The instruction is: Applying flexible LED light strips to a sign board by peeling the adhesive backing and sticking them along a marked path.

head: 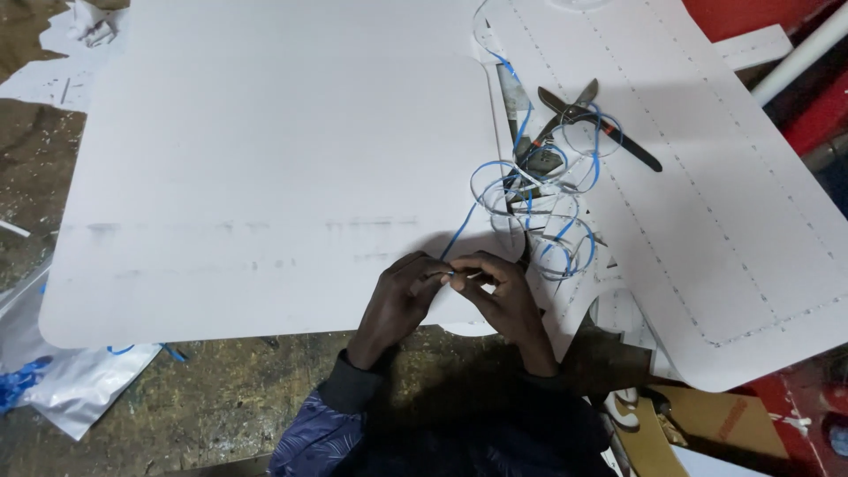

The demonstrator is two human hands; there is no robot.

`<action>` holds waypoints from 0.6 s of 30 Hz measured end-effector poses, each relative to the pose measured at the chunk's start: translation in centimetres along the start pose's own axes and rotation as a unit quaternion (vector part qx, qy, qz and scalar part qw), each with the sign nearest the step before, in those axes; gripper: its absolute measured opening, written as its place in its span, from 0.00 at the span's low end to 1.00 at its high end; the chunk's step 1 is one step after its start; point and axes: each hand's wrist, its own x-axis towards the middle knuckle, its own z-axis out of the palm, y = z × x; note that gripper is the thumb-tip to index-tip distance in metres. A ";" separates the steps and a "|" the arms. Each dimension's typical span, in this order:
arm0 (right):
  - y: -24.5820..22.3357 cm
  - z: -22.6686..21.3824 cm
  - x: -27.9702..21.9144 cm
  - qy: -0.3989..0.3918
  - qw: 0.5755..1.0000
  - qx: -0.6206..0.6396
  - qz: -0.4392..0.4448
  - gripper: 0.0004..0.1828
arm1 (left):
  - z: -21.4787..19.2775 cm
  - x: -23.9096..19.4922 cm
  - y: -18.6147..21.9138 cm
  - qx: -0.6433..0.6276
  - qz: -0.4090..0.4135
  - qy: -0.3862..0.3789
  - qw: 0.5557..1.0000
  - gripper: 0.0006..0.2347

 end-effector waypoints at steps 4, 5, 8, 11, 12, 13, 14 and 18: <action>-3.5 1.9 -0.3 -0.029 0.998 -0.047 -0.018 0.22 | -1.3 -1.4 0.6 0.011 -0.006 0.019 1.000 0.06; -4.2 2.5 -0.5 -0.026 0.998 -0.054 -0.020 0.22 | -1.7 -1.4 0.9 0.015 -0.010 0.021 1.000 0.07; -2.9 4.2 -0.6 0.016 0.999 -0.031 -0.017 0.11 | -2.7 -2.3 1.2 -0.015 -0.017 0.036 0.999 0.05; -3.7 6.0 -0.6 0.018 0.999 -0.034 -0.019 0.08 | -3.9 -3.0 1.8 -0.058 -0.023 0.066 0.996 0.05; -4.2 6.5 -0.4 0.018 0.999 -0.037 -0.022 0.08 | -4.1 -3.2 2.0 -0.059 -0.018 0.068 0.996 0.05; -4.6 7.1 -0.1 0.021 0.999 -0.037 -0.027 0.07 | -4.4 -3.4 2.1 -0.072 -0.012 0.085 0.994 0.04; -5.0 7.7 -0.1 0.023 0.999 -0.037 -0.029 0.07 | -4.6 -3.8 2.3 -0.085 -0.009 0.102 0.991 0.04; -3.3 8.2 0.8 0.020 0.999 -0.027 -0.010 0.09 | -5.7 -4.2 2.4 -0.144 -0.007 0.147 0.979 0.02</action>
